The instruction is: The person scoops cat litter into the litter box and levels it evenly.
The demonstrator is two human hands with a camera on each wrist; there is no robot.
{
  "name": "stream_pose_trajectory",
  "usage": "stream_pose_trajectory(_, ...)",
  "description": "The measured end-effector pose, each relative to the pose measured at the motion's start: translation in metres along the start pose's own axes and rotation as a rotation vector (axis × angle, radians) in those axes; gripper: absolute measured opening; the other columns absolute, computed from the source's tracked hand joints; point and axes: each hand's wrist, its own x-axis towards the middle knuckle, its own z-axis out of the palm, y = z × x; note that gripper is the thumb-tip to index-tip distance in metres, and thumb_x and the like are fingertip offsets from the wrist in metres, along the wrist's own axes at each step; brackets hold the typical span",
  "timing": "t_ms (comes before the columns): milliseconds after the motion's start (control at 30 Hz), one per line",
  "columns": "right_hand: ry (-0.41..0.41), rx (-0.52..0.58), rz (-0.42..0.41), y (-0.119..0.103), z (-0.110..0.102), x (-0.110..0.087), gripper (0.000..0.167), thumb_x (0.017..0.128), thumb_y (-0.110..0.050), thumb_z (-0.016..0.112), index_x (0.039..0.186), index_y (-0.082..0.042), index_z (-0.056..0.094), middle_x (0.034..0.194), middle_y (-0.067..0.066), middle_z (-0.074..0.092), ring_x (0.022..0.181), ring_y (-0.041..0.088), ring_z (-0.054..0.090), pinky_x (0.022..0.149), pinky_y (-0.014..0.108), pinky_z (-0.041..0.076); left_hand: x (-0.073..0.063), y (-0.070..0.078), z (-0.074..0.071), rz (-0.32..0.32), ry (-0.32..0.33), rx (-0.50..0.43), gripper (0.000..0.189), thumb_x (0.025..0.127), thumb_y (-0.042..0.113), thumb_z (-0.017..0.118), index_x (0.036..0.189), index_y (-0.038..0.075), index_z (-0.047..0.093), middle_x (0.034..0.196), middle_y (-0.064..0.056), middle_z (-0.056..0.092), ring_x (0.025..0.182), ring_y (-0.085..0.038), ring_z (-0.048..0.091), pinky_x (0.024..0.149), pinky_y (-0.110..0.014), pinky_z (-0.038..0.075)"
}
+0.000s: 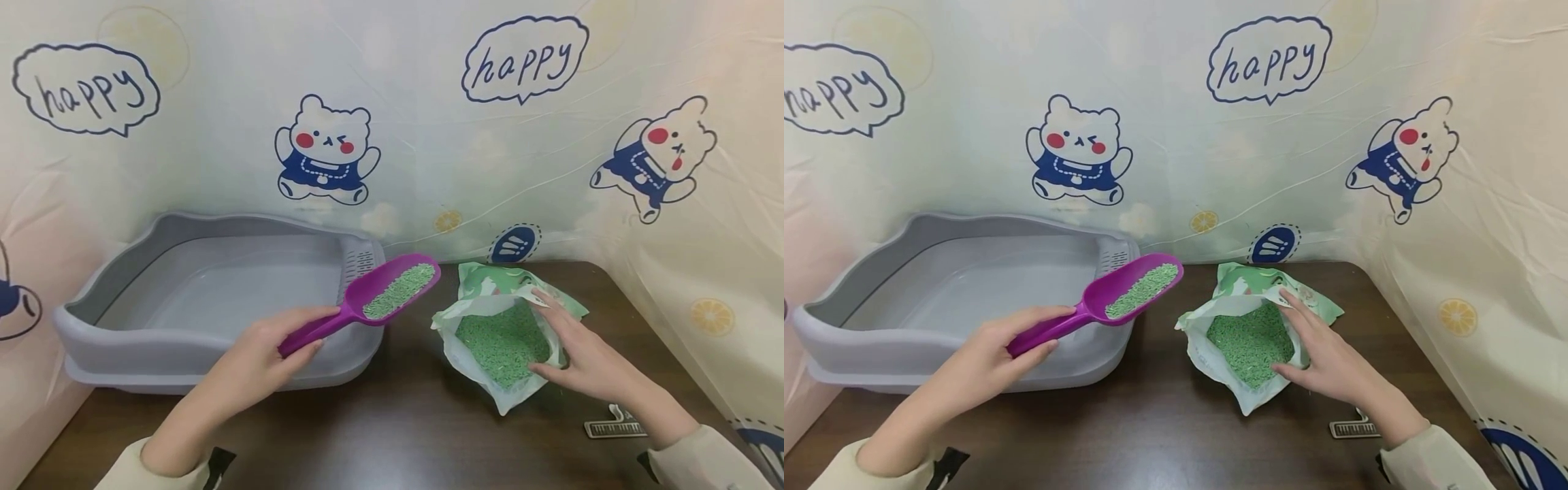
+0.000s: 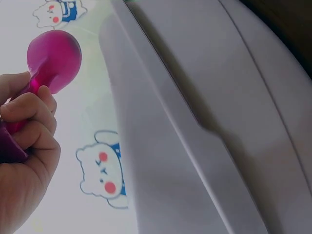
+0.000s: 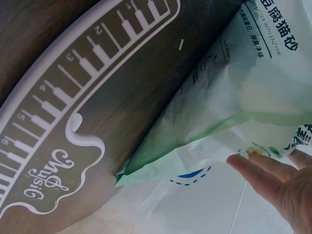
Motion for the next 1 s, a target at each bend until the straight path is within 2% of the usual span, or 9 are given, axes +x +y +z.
stream_pose_trajectory(100,-0.004,-0.001,0.002,0.001,0.001,-0.001,0.102,0.077,-0.034,0.085,0.158,-0.017,0.024,0.164,0.01,0.025,0.14,0.033,0.041,0.108,0.016,0.03,-0.004,-0.006,-0.007,-0.005,0.019,0.026,0.047,0.087,0.006,0.074,0.13,0.022,0.064,0.11,0.001,0.07,0.076,-0.008,0.057,0.058,-0.022,0.049)
stream_pose_trajectory(233,-0.009,-0.019,0.01,0.001,0.0,-0.001,0.103,0.077,-0.035,0.085,0.158,-0.017,0.024,0.163,0.009,0.025,0.138,0.033,0.043,0.106,0.021,0.037,-0.008,-0.013,-0.016,-0.002,0.043,0.06,0.048,0.085,0.003,0.075,0.129,0.02,0.065,0.111,-0.002,0.072,0.072,-0.007,0.055,0.056,-0.022,0.048)
stream_pose_trajectory(300,-0.009,-0.018,0.012,0.001,0.0,-0.002,0.103,0.077,-0.035,0.085,0.158,-0.017,0.024,0.163,0.009,0.026,0.139,0.033,0.042,0.106,0.021,0.037,-0.01,-0.017,-0.021,-0.002,0.057,0.077,0.048,0.085,0.004,0.075,0.129,0.02,0.065,0.109,-0.003,0.072,0.069,-0.005,0.053,0.054,-0.021,0.047)
stream_pose_trajectory(433,-0.009,-0.024,0.012,0.001,0.001,-0.001,0.104,0.076,-0.034,0.086,0.158,-0.018,0.024,0.163,0.009,0.026,0.138,0.032,0.043,0.103,0.032,0.045,-0.013,-0.027,-0.029,-0.008,0.082,0.093,0.049,0.084,0.004,0.077,0.129,0.018,0.065,0.103,-0.005,0.071,0.065,-0.004,0.049,0.051,-0.021,0.045)
stream_pose_trajectory(533,-0.008,-0.024,0.009,0.002,0.001,-0.001,0.104,0.076,-0.034,0.085,0.158,-0.018,0.023,0.163,0.01,0.026,0.138,0.033,0.043,0.104,0.031,0.044,-0.014,-0.037,-0.035,-0.008,0.103,0.096,0.049,0.083,0.003,0.077,0.129,0.016,0.065,0.096,-0.005,0.07,0.063,-0.003,0.048,0.05,-0.022,0.043)
stream_pose_trajectory(667,-0.002,-0.005,0.003,0.003,0.003,-0.001,0.104,0.076,-0.033,0.085,0.158,-0.018,0.022,0.163,0.011,0.026,0.139,0.034,0.041,0.108,0.013,0.027,-0.013,-0.05,-0.042,-0.033,0.107,0.105,0.049,0.083,0.004,0.078,0.129,0.014,0.065,0.09,-0.005,0.069,0.06,-0.003,0.046,0.047,-0.022,0.04)
stream_pose_trajectory(767,0.004,0.015,-0.005,0.004,0.003,-0.001,0.105,0.076,-0.03,0.086,0.158,-0.017,0.022,0.163,0.012,0.026,0.141,0.034,0.039,0.106,0.005,0.015,-0.013,-0.058,-0.047,-0.065,0.102,0.108,0.049,0.083,0.004,0.078,0.129,0.013,0.065,0.09,-0.007,0.069,0.058,-0.003,0.044,0.046,-0.022,0.039)
stream_pose_trajectory(1000,0.01,0.025,-0.021,0.005,0.004,0.0,0.104,0.075,-0.027,0.086,0.158,-0.014,0.024,0.163,0.013,0.026,0.143,0.032,0.037,0.105,0.001,0.01,-0.013,-0.076,-0.06,-0.113,0.109,0.165,0.049,0.082,0.008,0.079,0.128,0.015,0.066,0.079,-0.003,0.065,0.052,-0.004,0.039,0.043,-0.024,0.034)
